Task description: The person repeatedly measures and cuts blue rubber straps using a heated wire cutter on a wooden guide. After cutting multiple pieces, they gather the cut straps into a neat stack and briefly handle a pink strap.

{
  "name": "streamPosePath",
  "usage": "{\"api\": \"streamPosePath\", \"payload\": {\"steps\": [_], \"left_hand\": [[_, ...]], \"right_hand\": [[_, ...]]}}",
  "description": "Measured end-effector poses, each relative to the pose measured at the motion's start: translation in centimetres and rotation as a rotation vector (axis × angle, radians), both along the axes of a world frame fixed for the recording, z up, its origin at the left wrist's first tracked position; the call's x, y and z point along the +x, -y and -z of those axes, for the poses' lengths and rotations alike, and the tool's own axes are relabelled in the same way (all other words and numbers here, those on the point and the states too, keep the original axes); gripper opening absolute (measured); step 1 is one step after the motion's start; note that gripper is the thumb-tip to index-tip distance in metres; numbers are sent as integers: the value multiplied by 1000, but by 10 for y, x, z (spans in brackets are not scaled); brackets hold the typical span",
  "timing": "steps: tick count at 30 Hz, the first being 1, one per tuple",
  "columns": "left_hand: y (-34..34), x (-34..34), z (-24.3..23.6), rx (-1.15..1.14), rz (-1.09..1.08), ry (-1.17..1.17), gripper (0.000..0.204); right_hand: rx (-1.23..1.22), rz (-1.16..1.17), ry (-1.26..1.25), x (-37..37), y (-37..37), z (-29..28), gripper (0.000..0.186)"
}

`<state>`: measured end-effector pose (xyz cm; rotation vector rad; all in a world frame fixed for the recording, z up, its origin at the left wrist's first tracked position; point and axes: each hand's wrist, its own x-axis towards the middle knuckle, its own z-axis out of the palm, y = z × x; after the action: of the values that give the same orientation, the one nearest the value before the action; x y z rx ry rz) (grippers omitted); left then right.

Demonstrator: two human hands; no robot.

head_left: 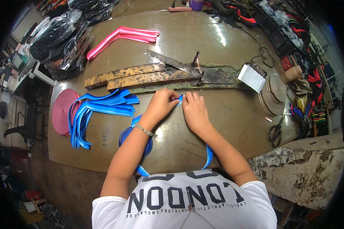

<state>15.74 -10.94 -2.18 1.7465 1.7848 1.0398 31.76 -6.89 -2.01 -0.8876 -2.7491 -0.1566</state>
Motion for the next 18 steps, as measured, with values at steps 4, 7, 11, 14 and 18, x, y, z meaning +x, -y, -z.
{"api": "streamPosePath", "payload": {"steps": [4,7,11,14,18], "left_hand": [[0,-1,1,-5,0,4,20],[-2,-1,3,-34,0,-15,18],[-1,-1,3,-18,9,-6,19],[0,-2,-3,-50,27,38,19],[0,-5,-20,-128,67,374,22]], "right_hand": [[-404,40,-202,2,-5,-12,22],[-67,4,11,-7,9,-14,20],[-175,8,-83,-7,9,-9,24],[-576,-11,-398,22,-26,-6,28],[-681,140,-446,46,-29,3,27]]}}
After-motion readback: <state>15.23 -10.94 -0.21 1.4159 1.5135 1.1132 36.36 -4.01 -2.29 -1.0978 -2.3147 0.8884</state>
